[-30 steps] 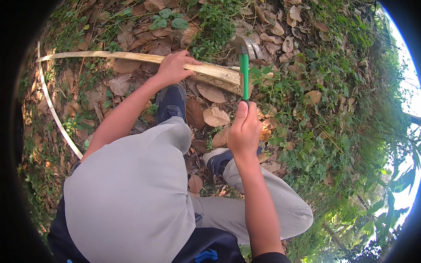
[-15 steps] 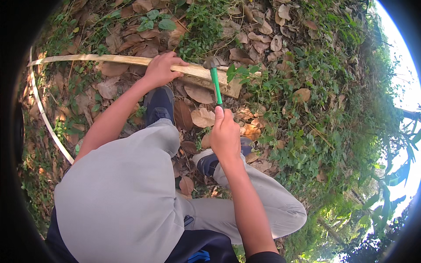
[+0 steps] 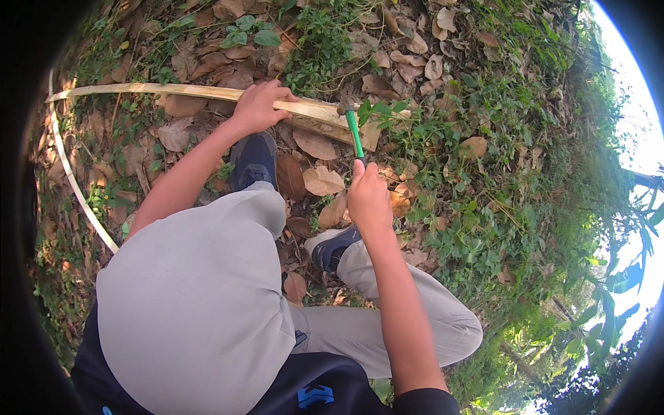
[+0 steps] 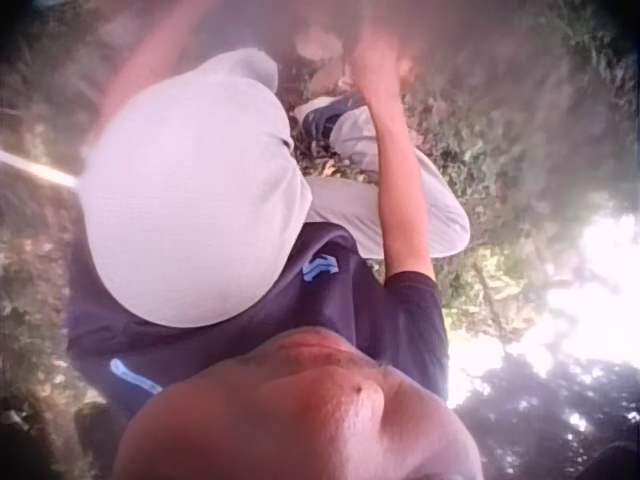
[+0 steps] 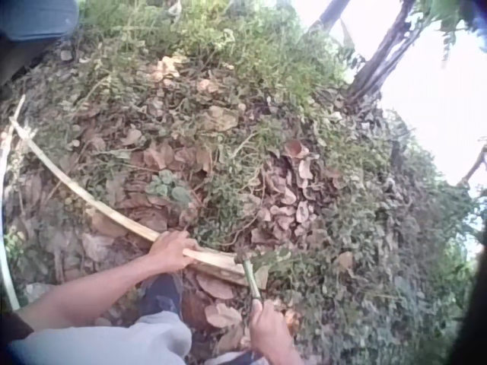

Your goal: The person uses a small axe to split a piece of wood placed on a log. They hold the wood steady with one hand and repeatedly strike it with the axe in the other hand to drive a split through the material.

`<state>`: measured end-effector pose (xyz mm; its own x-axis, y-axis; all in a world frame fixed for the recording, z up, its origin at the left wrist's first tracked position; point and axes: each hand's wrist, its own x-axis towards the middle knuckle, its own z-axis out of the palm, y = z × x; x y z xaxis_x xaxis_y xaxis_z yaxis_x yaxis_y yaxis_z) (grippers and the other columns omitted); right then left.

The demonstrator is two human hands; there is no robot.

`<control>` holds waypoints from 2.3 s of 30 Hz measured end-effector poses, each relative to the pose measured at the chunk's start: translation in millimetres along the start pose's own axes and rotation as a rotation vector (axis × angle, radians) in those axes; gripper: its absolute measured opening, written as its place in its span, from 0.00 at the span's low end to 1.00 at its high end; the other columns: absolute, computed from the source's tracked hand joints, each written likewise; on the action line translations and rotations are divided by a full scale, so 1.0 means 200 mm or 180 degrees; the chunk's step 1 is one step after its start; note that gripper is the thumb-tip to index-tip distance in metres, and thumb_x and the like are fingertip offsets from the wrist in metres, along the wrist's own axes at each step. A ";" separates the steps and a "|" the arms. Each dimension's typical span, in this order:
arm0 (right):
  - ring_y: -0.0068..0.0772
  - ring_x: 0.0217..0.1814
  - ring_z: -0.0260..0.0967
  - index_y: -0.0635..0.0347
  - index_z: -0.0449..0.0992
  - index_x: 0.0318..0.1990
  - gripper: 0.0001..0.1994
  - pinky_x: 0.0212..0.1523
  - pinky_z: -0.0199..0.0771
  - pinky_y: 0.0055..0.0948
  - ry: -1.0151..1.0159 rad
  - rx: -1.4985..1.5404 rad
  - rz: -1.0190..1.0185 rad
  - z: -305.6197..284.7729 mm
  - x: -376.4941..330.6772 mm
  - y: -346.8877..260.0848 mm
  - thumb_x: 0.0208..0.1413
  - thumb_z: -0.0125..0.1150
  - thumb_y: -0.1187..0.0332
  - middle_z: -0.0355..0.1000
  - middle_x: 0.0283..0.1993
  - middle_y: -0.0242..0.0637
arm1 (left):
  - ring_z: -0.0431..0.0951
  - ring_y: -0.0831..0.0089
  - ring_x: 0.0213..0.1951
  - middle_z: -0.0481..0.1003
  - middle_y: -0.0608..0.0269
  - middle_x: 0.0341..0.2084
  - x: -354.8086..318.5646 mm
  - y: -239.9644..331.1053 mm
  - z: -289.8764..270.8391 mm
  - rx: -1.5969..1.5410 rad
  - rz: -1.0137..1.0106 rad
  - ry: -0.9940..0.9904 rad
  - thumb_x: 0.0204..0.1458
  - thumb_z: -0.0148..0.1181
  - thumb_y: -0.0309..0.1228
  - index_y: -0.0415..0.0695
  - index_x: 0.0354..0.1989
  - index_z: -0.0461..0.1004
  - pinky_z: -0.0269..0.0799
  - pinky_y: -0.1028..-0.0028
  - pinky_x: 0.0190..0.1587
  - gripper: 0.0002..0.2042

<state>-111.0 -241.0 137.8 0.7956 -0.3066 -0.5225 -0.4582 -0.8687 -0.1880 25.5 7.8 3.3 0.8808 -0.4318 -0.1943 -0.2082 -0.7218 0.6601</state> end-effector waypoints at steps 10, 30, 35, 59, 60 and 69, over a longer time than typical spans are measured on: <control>0.67 0.28 0.68 0.65 0.68 0.40 0.22 0.29 0.61 0.56 0.0743 0.0908 -0.0539 -0.11 -0.12 -0.12 0.77 0.40 0.52 0.70 0.24 0.55 | 0.75 0.61 0.53 0.74 0.64 0.42 -0.01 -0.04 0.03 0.0023 0.0148 0.0160 0.51 0.71 0.38 0.59 0.49 0.82 0.66 0.59 0.56 0.15; 0.59 0.21 0.65 0.61 0.69 0.42 0.22 0.26 0.61 0.53 0.1127 0.1191 -0.0857 -0.07 -0.12 -0.01 0.77 0.38 0.51 0.67 0.21 0.49 | 0.76 0.62 0.52 0.74 0.65 0.40 -0.01 -0.02 0.02 -0.0054 0.0154 0.0182 0.49 0.72 0.37 0.57 0.47 0.81 0.65 0.60 0.54 0.16; 0.79 0.37 0.71 0.64 0.67 0.42 0.23 0.36 0.64 0.69 0.0132 0.0259 -0.0164 0.16 -0.08 0.11 0.76 0.39 0.50 0.74 0.30 0.66 | 0.76 0.62 0.52 0.75 0.65 0.41 -0.01 -0.01 0.02 -0.0073 0.0156 0.0157 0.49 0.72 0.36 0.57 0.48 0.80 0.65 0.60 0.56 0.16; 0.72 0.36 0.71 0.68 0.74 0.39 0.27 0.37 0.64 0.60 0.0201 0.1218 0.0415 0.30 -0.25 0.37 0.76 0.41 0.49 0.74 0.31 0.62 | 0.75 0.61 0.55 0.75 0.63 0.44 0.00 0.01 -0.01 0.0102 0.0004 -0.0039 0.51 0.72 0.40 0.57 0.50 0.80 0.66 0.59 0.58 0.17; 0.71 0.36 0.70 0.68 0.74 0.38 0.27 0.36 0.64 0.60 0.0312 0.1237 0.0353 0.30 -0.23 0.37 0.76 0.41 0.50 0.74 0.31 0.61 | 0.75 0.60 0.55 0.75 0.63 0.44 0.01 0.01 0.00 0.0118 0.0051 0.0002 0.51 0.72 0.40 0.57 0.50 0.80 0.67 0.59 0.58 0.17; 0.68 0.34 0.73 0.68 0.76 0.38 0.28 0.36 0.68 0.55 0.0216 0.1253 0.0450 0.31 -0.19 0.32 0.75 0.43 0.48 0.74 0.29 0.60 | 0.76 0.59 0.51 0.75 0.64 0.41 0.00 -0.04 0.01 0.0303 0.0044 0.0053 0.51 0.71 0.39 0.55 0.51 0.80 0.69 0.58 0.55 0.18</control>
<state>-194.6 -260.7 93.3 0.7323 -0.4483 -0.5126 -0.6707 -0.6055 -0.4285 26.2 11.8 -4.1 0.8843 -0.4337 -0.1729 -0.2593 -0.7642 0.5905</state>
